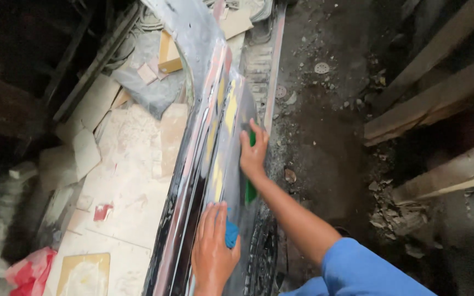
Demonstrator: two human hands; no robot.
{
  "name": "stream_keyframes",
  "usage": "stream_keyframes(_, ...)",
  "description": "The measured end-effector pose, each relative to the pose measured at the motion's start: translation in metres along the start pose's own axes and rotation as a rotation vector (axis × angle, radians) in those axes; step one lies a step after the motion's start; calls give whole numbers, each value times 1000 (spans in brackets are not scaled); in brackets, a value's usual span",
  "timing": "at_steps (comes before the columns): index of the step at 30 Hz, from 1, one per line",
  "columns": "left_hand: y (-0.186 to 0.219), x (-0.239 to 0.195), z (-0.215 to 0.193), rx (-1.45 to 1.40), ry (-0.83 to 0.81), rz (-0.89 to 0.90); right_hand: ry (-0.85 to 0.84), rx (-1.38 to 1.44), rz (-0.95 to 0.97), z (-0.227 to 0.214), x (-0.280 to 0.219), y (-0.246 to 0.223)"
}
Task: Wet sanding the body of a car using a sanding block and sponge to prepare for painting.
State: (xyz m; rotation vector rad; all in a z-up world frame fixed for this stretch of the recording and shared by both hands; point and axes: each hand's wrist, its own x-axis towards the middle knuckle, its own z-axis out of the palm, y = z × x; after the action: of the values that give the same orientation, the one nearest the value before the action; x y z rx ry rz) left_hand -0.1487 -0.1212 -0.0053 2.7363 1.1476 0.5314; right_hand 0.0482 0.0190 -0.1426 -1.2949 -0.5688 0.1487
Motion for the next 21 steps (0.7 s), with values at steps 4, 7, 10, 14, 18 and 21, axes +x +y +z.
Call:
stream_keyframes(4, -5, 9, 8, 28, 46, 30, -95, -9, -165, -22, -77, -25)
stream_keyframes(7, -1, 13, 8, 35, -11, 14, -132, 46, -149, -20, -66, -11)
stream_keyframes(10, 3, 31, 6, 5, 2, 30, -57, 18, -73, -7, -27, -3)
stream_keyframes(14, 5, 50, 9, 6, -42, 26, -77, 13, 18, -24, -65, -10)
stream_keyframes(18, 3, 76, 21, 64, -34, 86, -83, 10, -28, -15, -50, 22)
stream_keyframes(21, 7, 92, 23, 139, -33, 159, 18, -59, 72, 3, 2, 56)
